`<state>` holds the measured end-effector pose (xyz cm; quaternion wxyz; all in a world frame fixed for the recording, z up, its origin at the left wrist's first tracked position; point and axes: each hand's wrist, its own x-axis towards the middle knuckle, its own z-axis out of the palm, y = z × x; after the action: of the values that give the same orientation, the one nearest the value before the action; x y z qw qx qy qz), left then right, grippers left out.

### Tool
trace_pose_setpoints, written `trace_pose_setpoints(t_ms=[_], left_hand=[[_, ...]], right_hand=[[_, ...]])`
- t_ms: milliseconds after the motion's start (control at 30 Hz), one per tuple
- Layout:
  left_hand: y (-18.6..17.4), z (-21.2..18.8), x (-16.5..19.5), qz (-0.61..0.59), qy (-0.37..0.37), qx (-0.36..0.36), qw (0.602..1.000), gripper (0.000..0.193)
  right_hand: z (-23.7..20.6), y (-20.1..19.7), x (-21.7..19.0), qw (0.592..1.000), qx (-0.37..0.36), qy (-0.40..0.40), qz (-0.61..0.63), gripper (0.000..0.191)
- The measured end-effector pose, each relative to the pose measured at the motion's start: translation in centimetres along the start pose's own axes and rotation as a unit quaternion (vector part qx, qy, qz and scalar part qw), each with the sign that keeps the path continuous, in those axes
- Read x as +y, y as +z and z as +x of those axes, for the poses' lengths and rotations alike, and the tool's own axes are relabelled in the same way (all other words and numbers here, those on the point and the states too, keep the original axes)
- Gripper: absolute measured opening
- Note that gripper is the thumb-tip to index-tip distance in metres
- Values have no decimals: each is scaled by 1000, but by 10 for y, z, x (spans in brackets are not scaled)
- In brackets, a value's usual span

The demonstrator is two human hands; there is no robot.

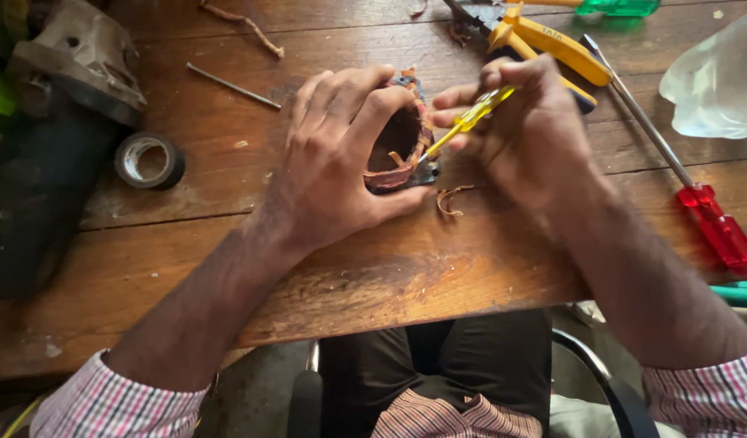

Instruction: The person holds a burnt electric motor stator housing on a wooden workbench and uses a small yellow screwdriver to pry and scrape old copper windings and insulation out of its core, picking out loose debris by hand between passes with the tool.

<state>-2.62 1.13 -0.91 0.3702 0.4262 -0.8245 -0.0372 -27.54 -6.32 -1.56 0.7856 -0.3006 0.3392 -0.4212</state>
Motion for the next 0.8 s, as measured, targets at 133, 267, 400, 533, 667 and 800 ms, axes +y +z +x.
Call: trace_pose_setpoints(t_ms=[133,267,400,533,667,800], left_hand=[[-1,-2,-3,-26,7,15,1000,76],[-2,0,-6,-106,-10,42,993,74],[-8,-1,-8,-156,-24,65,985,72],[-13,-1,-8,-157,-27,62,985,71],[-16,0,-8,-170,-22,55,984,69],[-16,1,-7,-218,-63,47,973,68]], right_hand=[[-4,-5,-22,982,-71,-69,-163,13],[-13,-4,-35,935,-113,-58,-331,24],[-20,7,-32,875,-147,-147,-437,32],[-21,16,-29,775,-167,-201,-575,30],[-19,15,-26,759,-162,-219,-591,28],[-17,11,-22,755,-156,-250,-586,26]])
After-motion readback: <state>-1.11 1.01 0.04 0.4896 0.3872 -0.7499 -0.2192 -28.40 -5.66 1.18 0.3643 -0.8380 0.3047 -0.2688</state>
